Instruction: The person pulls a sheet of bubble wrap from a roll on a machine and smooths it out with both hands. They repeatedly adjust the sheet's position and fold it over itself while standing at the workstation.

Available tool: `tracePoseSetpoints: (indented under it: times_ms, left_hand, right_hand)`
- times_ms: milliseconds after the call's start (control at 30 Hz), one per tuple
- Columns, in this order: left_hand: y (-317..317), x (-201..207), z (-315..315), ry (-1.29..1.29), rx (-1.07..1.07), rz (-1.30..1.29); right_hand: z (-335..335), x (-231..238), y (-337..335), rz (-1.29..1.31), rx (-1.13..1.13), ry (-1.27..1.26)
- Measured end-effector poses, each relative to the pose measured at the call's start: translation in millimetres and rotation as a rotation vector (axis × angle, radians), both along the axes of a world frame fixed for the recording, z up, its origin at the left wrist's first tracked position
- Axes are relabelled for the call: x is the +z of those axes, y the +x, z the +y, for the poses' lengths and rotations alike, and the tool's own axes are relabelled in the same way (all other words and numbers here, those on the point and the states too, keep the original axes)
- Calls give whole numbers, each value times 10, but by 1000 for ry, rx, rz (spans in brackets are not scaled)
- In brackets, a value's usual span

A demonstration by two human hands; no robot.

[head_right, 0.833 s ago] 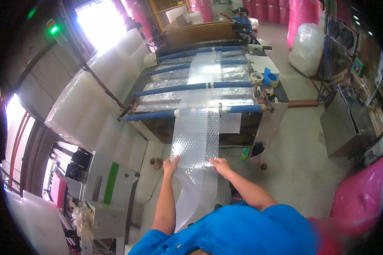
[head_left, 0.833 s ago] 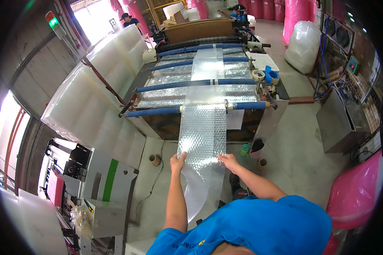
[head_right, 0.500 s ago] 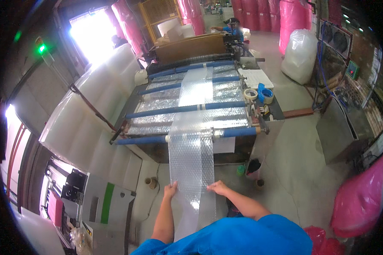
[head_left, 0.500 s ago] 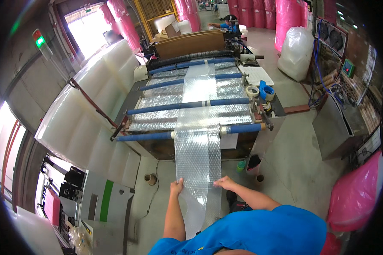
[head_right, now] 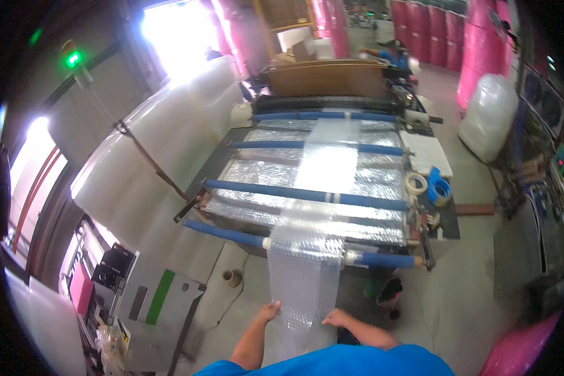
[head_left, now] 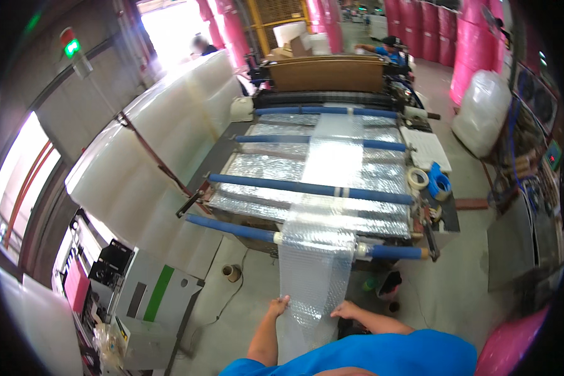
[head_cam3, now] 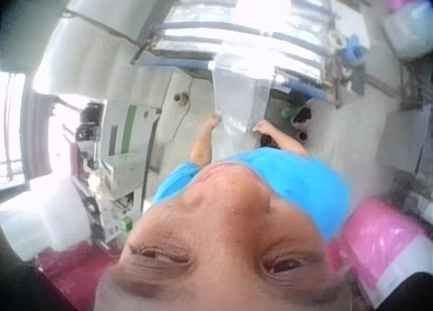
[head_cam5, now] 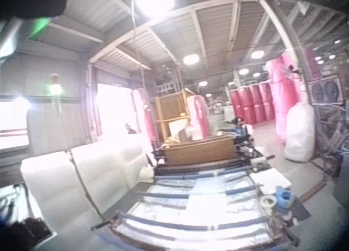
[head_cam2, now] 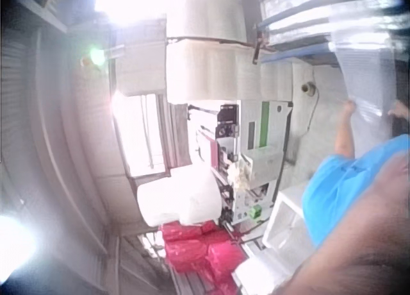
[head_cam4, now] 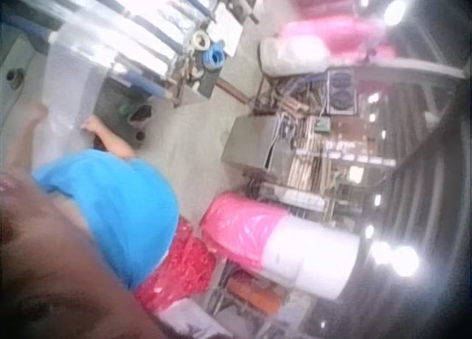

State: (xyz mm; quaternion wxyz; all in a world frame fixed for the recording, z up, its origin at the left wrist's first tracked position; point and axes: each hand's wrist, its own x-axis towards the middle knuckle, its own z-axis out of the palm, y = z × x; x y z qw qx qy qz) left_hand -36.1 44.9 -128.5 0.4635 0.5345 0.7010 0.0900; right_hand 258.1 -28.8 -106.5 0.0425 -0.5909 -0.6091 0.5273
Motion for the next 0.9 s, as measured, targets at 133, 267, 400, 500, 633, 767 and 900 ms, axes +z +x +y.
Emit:
tracePoseSetpoints:
  times_ms: [133,267,400,500,633,767,900]
  left_hand:
    - [150,-68,105,154,35,100]
    - [464,584,501,210,22,-53]
    - [604,848,814,349,58,-100]
    - [756,1347,904,409,116,-146]
    - [746,1484,941,498,234,-402]
    - [832,2219,822,394,81,-379]
    - [562,1956,709,-1,-33,-553]
  right_hand:
    - [86,105,46,-1,-144,52]
    - [350,411,199,50,-337,132]
    - [607,616,227,207,-510,327]
    - [681,750,198,318,-652,477]
    - [690,878,95,449,-738,455]
    - [488,933,-68,553,-847,422]
    - [174,846,-308,578,-790,164]
